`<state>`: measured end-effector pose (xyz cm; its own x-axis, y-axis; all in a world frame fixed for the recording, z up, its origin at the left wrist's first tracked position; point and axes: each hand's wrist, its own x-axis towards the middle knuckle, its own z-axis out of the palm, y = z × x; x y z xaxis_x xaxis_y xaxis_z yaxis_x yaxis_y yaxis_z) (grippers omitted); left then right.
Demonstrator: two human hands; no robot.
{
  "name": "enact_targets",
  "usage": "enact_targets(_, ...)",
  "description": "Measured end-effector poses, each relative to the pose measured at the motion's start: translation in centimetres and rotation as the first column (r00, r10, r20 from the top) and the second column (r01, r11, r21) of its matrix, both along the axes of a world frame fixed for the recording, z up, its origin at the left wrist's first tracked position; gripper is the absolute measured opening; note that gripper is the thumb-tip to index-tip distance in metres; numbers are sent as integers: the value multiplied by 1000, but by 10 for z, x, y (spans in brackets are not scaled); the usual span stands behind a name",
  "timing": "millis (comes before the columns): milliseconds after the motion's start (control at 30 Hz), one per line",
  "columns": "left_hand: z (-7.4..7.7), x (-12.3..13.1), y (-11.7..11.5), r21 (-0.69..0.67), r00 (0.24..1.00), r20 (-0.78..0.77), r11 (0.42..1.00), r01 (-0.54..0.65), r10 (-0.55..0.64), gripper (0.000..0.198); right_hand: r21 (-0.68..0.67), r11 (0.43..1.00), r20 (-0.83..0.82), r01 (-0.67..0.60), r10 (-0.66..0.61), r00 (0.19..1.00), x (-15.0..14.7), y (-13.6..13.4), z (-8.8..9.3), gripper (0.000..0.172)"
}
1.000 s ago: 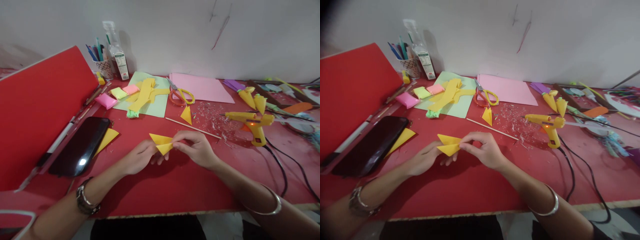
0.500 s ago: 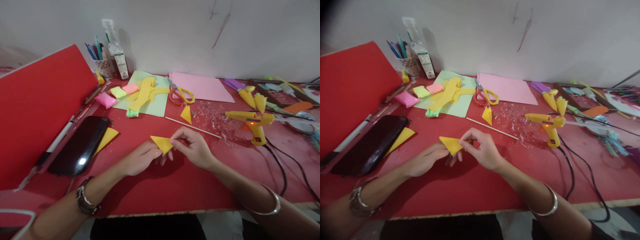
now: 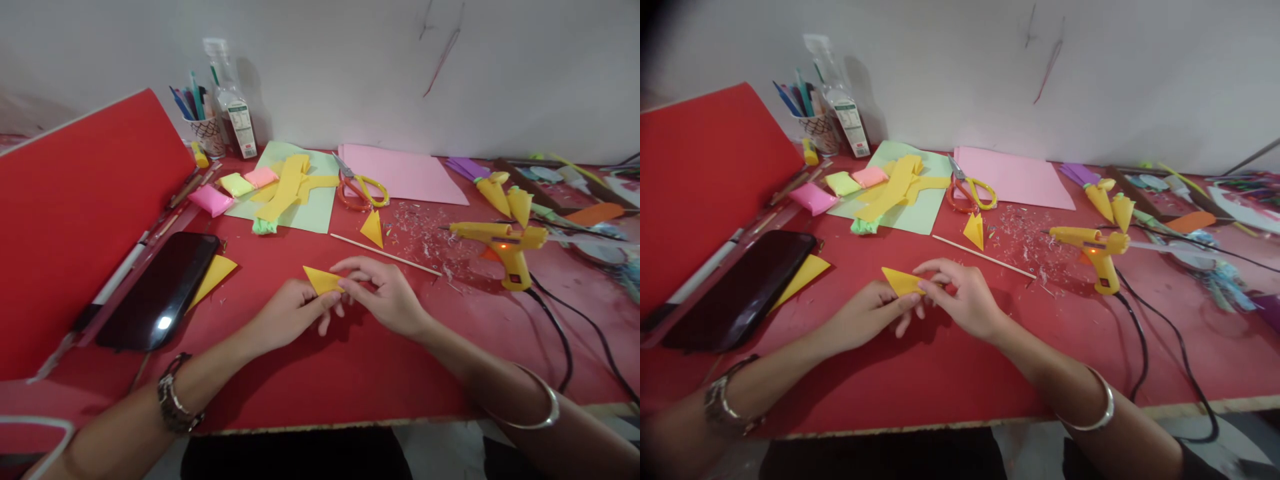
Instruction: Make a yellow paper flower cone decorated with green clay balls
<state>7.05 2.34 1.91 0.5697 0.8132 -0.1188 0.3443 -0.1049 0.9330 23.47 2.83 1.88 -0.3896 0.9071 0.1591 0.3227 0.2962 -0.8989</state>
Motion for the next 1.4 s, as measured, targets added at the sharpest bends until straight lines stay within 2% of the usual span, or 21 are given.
enact_targets(100, 0, -1, 1, 49, 999, -37, 999, 9, -7, 49, -61, 998, -11, -23, 23, 1000, -1, 1, 1, 10)
enact_targets(267, -3, -2, 2, 99, 998, -44, 994, -37, 41, 41, 3, 995, 3, -98, 98, 995, -1, -2, 3, 12)
enact_targets(433, -6, -2, 2, 89, 997, -15, 993, -78, 79, 38, 33, 992, 67, -122, 119, 991, -1, -4, 1, 12)
enact_targets(567, -5, -2, 2, 91, 995, -22, 991, -99, 102, 38, -7, 991, 24, -137, 137, 990, -1, -4, -2, 10)
enact_targets(700, -4, -2, 3, 74, 991, -35, 989, -129, 131, 34, 17, 985, 18, -171, 171, 985, 0, -4, -2, 9)
enact_targets(767, -4, -2, 2, 124, 988, -35, 982, -142, 148, 34, 28, 986, 67, -163, 161, 985, 0, -4, -1, 9)
enact_targets(900, -4, -3, 2, 354, 983, -55, 924, -147, 177, 42, 20, 979, 191, -202, 195, 962, 1, -3, 0, 7)
enact_targets(967, -5, -4, 2, 396, 984, -63, 909, -128, 166, 43, 13, 976, 200, -216, 209, 957, 1, -2, 0, 7)
enact_targets(1167, -6, -4, 1, 271, 987, 6, 950, -157, 162, 41, -41, 975, 96, -217, 220, 971, -1, -3, 2, 6)
enact_targets(1333, -1, -5, 2, 333, 961, 44, 903, -273, 275, 35, -46, 978, 80, -205, 208, 975, 0, -3, 1, 8)
enact_targets(1400, 0, -6, 3, 367, 957, 20, 888, -277, 291, 38, -41, 978, 91, -206, 209, 974, 1, -2, 1, 8)
